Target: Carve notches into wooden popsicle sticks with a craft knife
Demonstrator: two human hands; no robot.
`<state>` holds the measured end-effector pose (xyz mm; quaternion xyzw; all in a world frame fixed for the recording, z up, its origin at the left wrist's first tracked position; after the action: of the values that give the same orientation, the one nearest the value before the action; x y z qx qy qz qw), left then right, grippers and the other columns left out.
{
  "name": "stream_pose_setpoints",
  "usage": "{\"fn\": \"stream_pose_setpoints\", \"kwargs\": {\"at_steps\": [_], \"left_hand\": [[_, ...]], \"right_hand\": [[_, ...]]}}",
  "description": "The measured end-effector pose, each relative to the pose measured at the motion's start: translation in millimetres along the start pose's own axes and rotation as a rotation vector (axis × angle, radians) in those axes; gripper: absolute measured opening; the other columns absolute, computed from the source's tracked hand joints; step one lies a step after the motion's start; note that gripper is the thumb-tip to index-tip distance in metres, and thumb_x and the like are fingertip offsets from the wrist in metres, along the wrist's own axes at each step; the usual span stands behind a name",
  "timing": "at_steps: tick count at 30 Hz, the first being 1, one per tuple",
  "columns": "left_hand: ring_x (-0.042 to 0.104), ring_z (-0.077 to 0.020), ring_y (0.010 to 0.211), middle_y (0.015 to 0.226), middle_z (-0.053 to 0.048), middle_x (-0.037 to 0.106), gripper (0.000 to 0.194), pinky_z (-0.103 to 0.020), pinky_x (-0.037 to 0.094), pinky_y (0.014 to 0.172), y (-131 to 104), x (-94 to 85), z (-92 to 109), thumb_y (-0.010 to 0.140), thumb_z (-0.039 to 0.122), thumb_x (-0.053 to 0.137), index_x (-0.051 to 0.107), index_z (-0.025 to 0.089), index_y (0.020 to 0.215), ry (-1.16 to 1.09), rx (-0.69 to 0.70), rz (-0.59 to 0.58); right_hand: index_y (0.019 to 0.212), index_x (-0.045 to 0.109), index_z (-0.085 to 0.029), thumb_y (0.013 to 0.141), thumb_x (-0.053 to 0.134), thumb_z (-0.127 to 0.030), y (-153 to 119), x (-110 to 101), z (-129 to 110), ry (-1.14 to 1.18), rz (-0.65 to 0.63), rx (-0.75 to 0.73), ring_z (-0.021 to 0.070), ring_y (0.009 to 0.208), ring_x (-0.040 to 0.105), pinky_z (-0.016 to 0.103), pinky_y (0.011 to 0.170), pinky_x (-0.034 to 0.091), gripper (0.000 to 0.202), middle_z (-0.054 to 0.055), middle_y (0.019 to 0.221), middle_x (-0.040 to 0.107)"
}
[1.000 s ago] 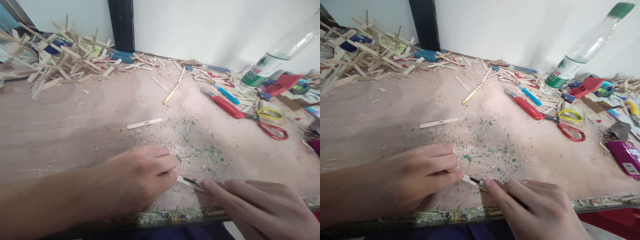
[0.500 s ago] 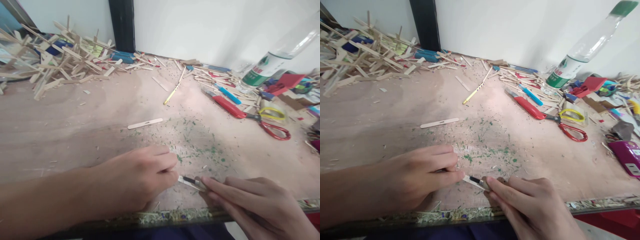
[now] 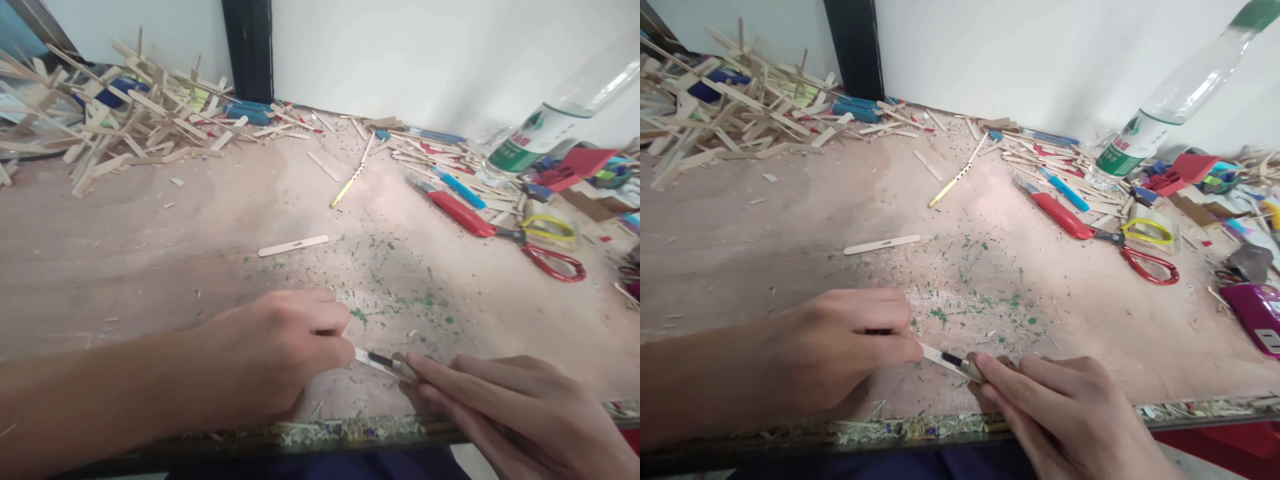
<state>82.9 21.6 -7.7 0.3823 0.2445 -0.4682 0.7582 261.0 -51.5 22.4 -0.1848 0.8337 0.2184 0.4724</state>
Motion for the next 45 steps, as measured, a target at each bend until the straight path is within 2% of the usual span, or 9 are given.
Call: {"fn": "stream_pose_setpoints", "kwargs": {"at_steps": [4, 7, 11, 17, 22, 28, 33, 38, 45], "left_hand": [[0.054, -0.0214, 0.078, 0.089, -0.003, 0.062, 0.033, -0.036, 0.045, 0.067, 1, 0.6, 0, 0.084, -0.005, 0.054, 0.065, 0.022, 0.1, 0.003, 0.006, -0.015], [0.053, -0.0211, 0.077, 0.09, -0.003, 0.061, 0.029, -0.036, 0.045, 0.068, 1, 1.3, 0, 0.085, -0.004, 0.055, 0.064, 0.021, 0.097, 0.018, 0.01, -0.026], [0.052, -0.0205, 0.076, 0.088, -0.003, 0.06, 0.029, -0.035, 0.044, 0.068, 2, 0.9, 1, 0.087, -0.005, 0.053, 0.065, 0.02, 0.096, 0.028, 0.0, -0.025], [0.052, -0.0205, 0.077, 0.087, -0.003, 0.06, 0.031, -0.036, 0.043, 0.066, 2, 0.7, -1, 0.086, -0.004, 0.052, 0.067, 0.02, 0.1, -0.021, -0.013, -0.01], [0.052, -0.0201, 0.076, 0.087, -0.003, 0.06, 0.028, -0.035, 0.043, 0.066, 2, 0.7, -2, 0.088, -0.003, 0.054, 0.066, 0.02, 0.098, -0.006, -0.006, -0.009], [0.054, -0.0203, 0.077, 0.086, -0.002, 0.061, 0.028, -0.035, 0.045, 0.067, 2, 0.6, -1, 0.086, -0.004, 0.057, 0.065, 0.02, 0.098, -0.005, -0.017, -0.035], [0.055, -0.0206, 0.078, 0.085, -0.002, 0.06, 0.025, -0.035, 0.045, 0.068, 2, 2.1, -3, 0.082, -0.002, 0.06, 0.061, 0.022, 0.091, 0.021, -0.036, -0.041], [0.053, -0.0199, 0.076, 0.086, -0.002, 0.06, 0.02, -0.034, 0.044, 0.066, 2, 0.9, -2, 0.084, 0.002, 0.062, 0.062, 0.021, 0.091, -0.006, -0.016, -0.014], [0.053, -0.0204, 0.077, 0.085, -0.002, 0.059, 0.02, -0.035, 0.047, 0.069, 2, 5.1, -5, 0.085, 0.002, 0.062, 0.06, 0.022, 0.088, 0.025, -0.024, -0.041]], "right_hand": [[0.138, 0.074, -0.026, 0.116, 0.053, -0.012, 6, -4, 4, 0.07, 0.018, 0.052, 0.014, 0.068, 0.083, 0.02, 0.055, 0.061, 0.033, 0.0, 0.093, 0.087], [0.132, 0.078, -0.022, 0.118, 0.054, -0.016, 4, 0, 5, 0.05, 0.002, 0.026, 0.0131, 0.056, 0.075, 0.024, 0.047, 0.054, 0.028, 0.001, 0.083, 0.083], [0.138, 0.074, -0.021, 0.122, 0.046, -0.019, -5, 1, 3, -0.057, 0.079, -0.038, 0.0137, 0.05, 0.063, 0.031, 0.047, 0.046, 0.032, -0.002, 0.073, 0.072], [0.15, 0.063, -0.021, 0.119, 0.049, -0.011, -6, 8, 2, 0.034, -0.059, 0.005, 0.0113, 0.06, 0.074, 0.024, 0.054, 0.054, 0.035, -0.001, 0.085, 0.078], [0.142, 0.068, -0.022, 0.119, 0.051, -0.013, 0, 3, 2, 0.084, 0.001, 0.03, 0.0124, 0.056, 0.073, 0.024, 0.051, 0.053, 0.03, -0.002, 0.081, 0.078], [0.147, 0.065, -0.021, 0.119, 0.05, -0.012, -4, 8, 3, -0.011, -0.004, -0.008, 0.0119, 0.052, 0.068, 0.026, 0.049, 0.048, 0.033, -0.003, 0.076, 0.073], [0.138, 0.074, -0.022, 0.119, 0.052, -0.015, 3, 4, 4, 0.087, 0.044, 0.047, 0.0112, 0.054, 0.073, 0.023, 0.05, 0.052, 0.029, -0.003, 0.077, 0.076], [0.132, 0.08, -0.022, 0.118, 0.054, -0.016, 5, 1, 1, 0.138, 0.053, 0.05, 0.0116, 0.052, 0.072, 0.023, 0.048, 0.051, 0.03, -0.003, 0.075, 0.076], [0.137, 0.081, -0.023, 0.119, 0.054, -0.017, 5, 1, 2, 0.128, 0.065, 0.047, 0.0116, 0.049, 0.069, 0.023, 0.046, 0.048, 0.033, -0.003, 0.071, 0.073]]}}
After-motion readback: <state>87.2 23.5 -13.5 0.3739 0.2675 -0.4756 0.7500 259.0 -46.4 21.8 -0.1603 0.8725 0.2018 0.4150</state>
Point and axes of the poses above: each hand's wrist, its own y-axis towards the middle knuckle, its own x-axis out of the palm, z = x × y, the point moved 8 cm from there along y, towards the middle knuckle
